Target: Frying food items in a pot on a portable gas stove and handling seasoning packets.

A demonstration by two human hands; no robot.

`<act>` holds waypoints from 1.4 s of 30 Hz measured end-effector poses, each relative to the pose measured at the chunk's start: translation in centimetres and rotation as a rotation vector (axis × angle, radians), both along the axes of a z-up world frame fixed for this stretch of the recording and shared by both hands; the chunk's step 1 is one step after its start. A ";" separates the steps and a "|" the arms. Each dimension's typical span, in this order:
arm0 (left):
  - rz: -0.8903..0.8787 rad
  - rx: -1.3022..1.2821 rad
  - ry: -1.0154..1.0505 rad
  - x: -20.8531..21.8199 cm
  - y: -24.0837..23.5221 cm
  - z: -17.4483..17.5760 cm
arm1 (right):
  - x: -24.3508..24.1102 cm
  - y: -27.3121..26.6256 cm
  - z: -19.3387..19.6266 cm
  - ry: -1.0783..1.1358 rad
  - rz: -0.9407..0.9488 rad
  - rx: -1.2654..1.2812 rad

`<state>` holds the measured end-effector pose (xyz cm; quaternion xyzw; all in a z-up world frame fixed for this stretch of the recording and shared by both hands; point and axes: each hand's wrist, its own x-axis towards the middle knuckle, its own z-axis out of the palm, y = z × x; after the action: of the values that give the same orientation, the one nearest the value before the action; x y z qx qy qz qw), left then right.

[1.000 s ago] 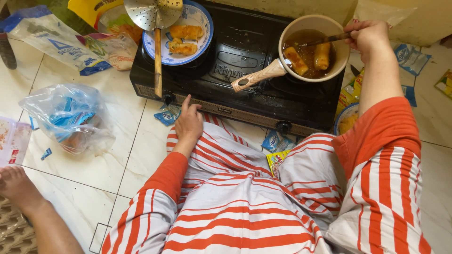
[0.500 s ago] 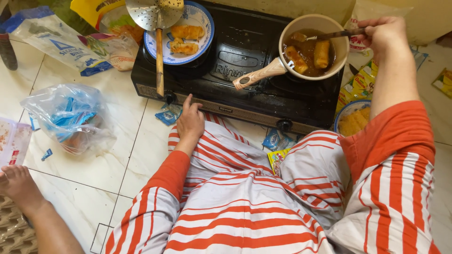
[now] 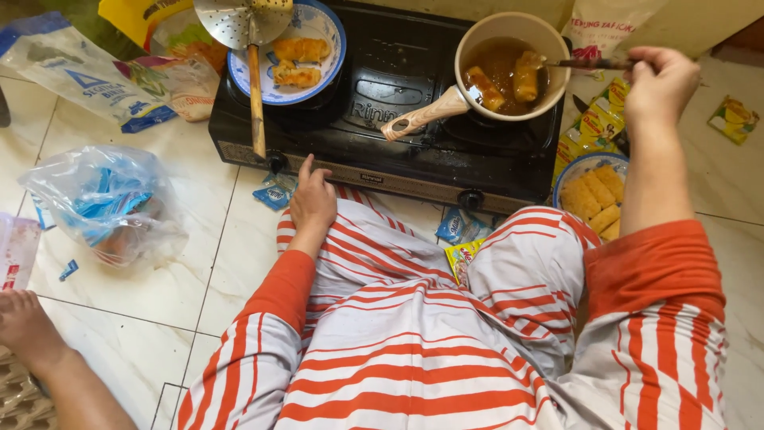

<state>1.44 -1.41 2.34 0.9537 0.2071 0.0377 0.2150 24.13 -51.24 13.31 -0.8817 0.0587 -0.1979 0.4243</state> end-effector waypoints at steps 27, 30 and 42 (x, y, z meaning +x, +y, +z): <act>-0.003 -0.030 0.007 -0.1 -0.5 1.0 | -5.1 8.4 -0.1 -0.398 0.196 -0.294; -0.015 -0.061 0.020 -0.2 -0.8 1.5 | -5.4 9.2 -0.5 -0.355 0.125 -0.163; -0.193 -0.058 -0.011 0.2 -2.2 1.3 | -9.4 10.1 0.6 -0.273 -0.129 0.230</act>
<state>1.61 -3.66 3.63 0.9624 0.1140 0.0160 0.2462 14.69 -41.15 13.90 -0.7866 0.0790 -0.3344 0.5130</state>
